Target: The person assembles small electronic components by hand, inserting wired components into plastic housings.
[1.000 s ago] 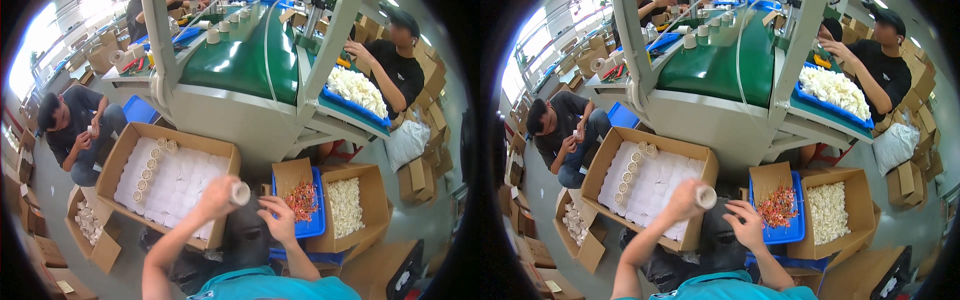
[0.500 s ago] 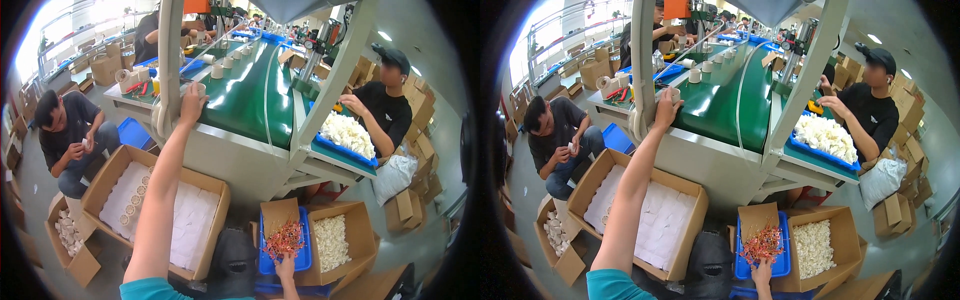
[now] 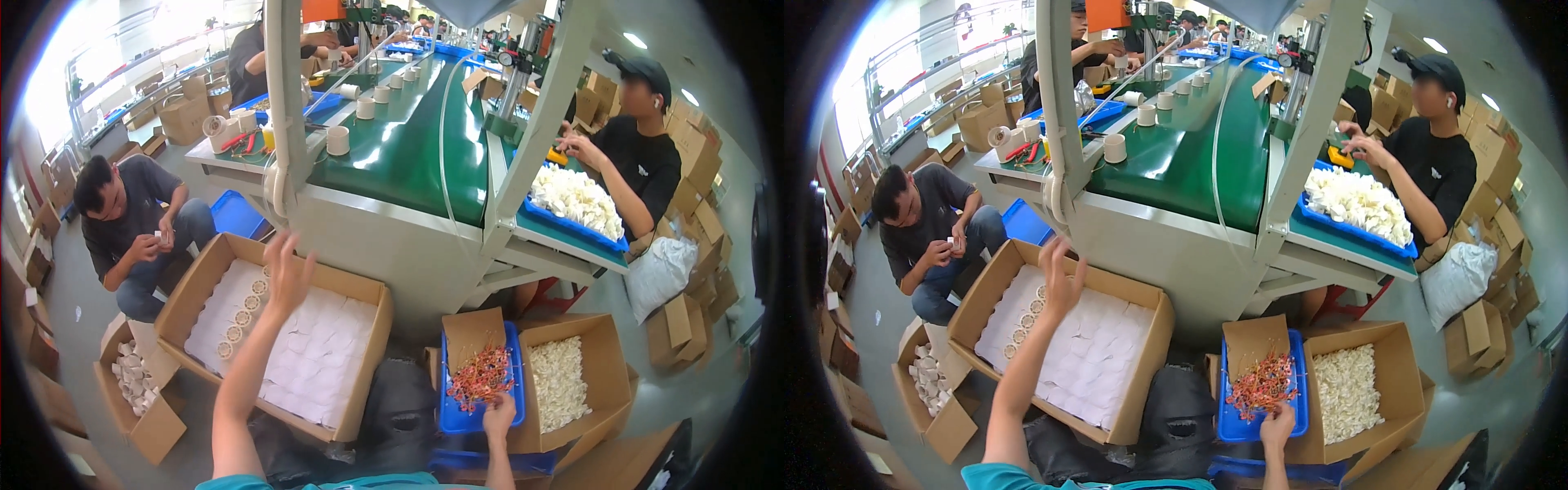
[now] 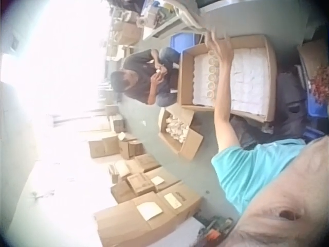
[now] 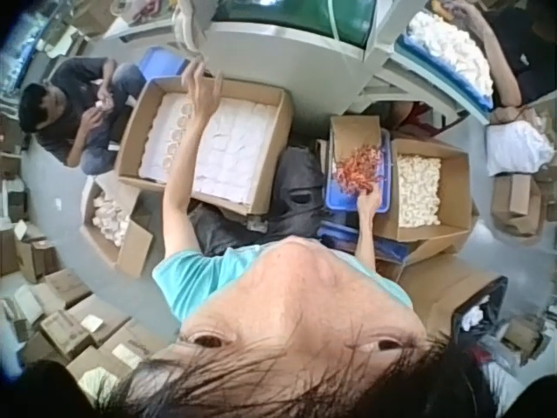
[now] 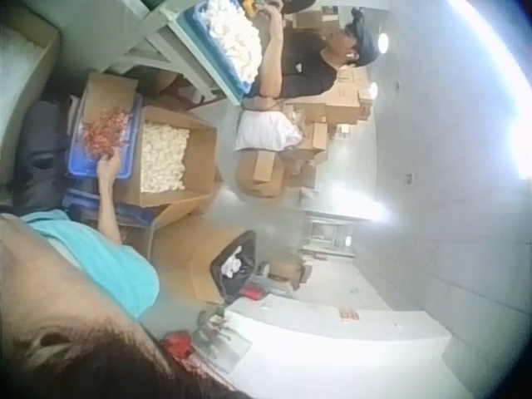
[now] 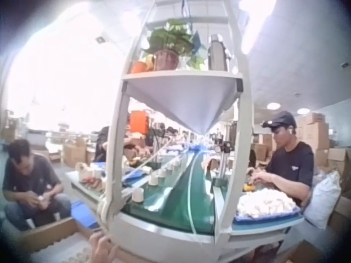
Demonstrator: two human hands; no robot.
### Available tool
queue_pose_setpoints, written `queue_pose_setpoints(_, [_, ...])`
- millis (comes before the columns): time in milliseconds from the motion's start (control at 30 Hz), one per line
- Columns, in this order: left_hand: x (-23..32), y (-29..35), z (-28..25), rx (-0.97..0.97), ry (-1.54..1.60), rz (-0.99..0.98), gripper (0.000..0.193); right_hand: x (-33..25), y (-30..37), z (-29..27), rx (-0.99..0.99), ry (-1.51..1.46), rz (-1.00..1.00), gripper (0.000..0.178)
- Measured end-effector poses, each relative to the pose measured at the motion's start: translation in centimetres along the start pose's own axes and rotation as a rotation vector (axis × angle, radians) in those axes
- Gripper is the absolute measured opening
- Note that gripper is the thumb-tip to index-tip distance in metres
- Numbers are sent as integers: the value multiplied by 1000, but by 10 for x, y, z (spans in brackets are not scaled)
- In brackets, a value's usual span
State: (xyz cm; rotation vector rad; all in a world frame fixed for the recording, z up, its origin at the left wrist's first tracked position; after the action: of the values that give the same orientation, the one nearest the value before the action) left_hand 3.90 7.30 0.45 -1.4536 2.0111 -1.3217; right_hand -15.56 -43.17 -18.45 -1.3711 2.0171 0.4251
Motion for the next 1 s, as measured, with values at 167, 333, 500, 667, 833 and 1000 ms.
queue_pose_setpoints(167, [-89,214,-71,-473,-515,-739,75,-17,-16,-20,-93,37,-41,19])
queue_pose_setpoints(333, [-120,267,-92,-1032,-515,-1027,92,-58,-31,-42,-170,44,-24,22])
queue_pose_setpoints(500, [-140,257,-78,-1100,-654,-858,85,-78,-25,-68,-86,-382,31,18])
queue_pose_setpoints(667, [-218,308,-117,-1042,-618,-1082,82,-91,-14,-76,-57,-432,-142,25])
queue_pose_setpoints(833, [-191,274,-108,-1101,-632,-1023,74,-85,1,-78,-150,-567,-23,26])
queue_pose_setpoints(1000, [-92,205,-135,-631,-265,-898,64,-96,7,-58,-294,-693,-43,26])
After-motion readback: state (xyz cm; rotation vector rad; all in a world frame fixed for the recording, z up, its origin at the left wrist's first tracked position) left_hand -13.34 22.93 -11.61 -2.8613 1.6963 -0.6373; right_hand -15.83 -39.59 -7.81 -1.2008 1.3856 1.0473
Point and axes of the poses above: each hand's wrist, its own y-axis away from the middle knuckle, its own z-axis out of the palm, x = y × z, the point moved 4 cm from there along -y, towards the middle knuckle, and after that the axes turned 11 degrees about -x, right-handed, at the moved point
